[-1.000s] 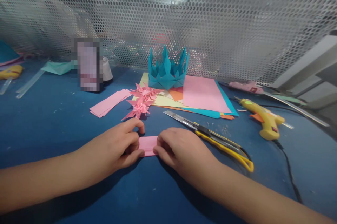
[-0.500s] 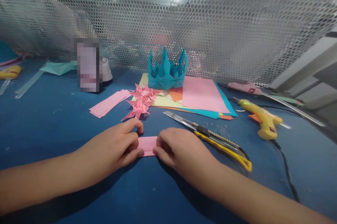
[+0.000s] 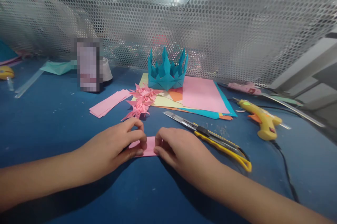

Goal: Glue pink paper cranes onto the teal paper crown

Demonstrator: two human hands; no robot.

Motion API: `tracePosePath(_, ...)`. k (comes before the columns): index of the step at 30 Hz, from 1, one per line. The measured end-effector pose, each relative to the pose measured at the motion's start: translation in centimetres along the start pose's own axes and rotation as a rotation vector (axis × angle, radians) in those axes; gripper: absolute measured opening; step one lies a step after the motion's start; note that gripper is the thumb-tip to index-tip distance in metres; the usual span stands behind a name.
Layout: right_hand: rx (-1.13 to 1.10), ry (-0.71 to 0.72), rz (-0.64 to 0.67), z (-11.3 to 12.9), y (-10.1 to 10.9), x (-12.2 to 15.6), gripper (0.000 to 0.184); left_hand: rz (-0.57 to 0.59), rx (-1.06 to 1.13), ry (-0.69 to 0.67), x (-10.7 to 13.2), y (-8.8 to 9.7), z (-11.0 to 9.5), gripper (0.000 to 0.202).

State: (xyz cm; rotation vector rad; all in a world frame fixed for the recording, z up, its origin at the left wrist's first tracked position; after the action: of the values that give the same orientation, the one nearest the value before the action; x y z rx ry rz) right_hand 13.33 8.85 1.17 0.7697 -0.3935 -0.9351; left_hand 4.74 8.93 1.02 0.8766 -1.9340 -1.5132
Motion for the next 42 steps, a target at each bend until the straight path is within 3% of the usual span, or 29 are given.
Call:
tracePosePath(3, -0.020, 0.052, 0.015, 0.3, -0.2, 0.0, 0.012, -0.013, 0.048, -0.022, -0.1, 0.0, -0.1, 0.016)
tracePosePath(7, 0.000, 0.204, 0.013, 1.3, -0.3, 0.3, 0.020, -0.116, 0.057, -0.150, 0.2, 0.5, -1.2, 0.020)
tracePosePath(11, 0.160, 0.398, -0.010, 2.6, -0.5, 1.3, 0.028, -0.174, -0.136, -0.336, 1.3, 0.7, -3.0, 0.023)
tracePosePath(15, 0.365, 0.594, 0.053, 4.0, -1.7, 2.8, 0.033, -0.124, -0.329, -0.484, 2.5, 0.3, -4.2, 0.022)
tracePosePath(21, 0.451, 0.677, 0.068, 5.5, -2.0, 3.4, 0.044, -0.041, -0.344, -0.417, 2.5, -0.3, -3.2, 0.016)
tracePosePath(26, 0.452, 0.703, 0.036, 5.4, -1.4, 3.5, 0.042, -0.040, -0.250, -0.366, 2.6, 0.6, -2.7, 0.019)
tracePosePath(37, 0.210, 0.577, 0.003, 3.4, 0.1, 2.6, 0.027, -0.078, -0.101, -0.340, 2.5, 2.1, -2.9, 0.021)
tracePosePath(42, 0.164, 0.574, -0.012, 4.2, 0.4, 2.7, 0.027, -0.112, 0.010, -0.272, 1.7, 2.0, -2.1, 0.014)
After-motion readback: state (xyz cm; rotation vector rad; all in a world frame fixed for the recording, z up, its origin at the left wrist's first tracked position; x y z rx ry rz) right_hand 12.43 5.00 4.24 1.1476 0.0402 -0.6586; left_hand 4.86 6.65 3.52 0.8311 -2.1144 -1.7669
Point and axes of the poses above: each hand's wrist, its own x-axis away from the middle knuckle, its own y-axis out of the back of the hand, z = x × y, the point moved 10 cm from there along -x, towards the middle knuckle, and after that the axes turned 15 degrees about -x, right-handed, at the moved point
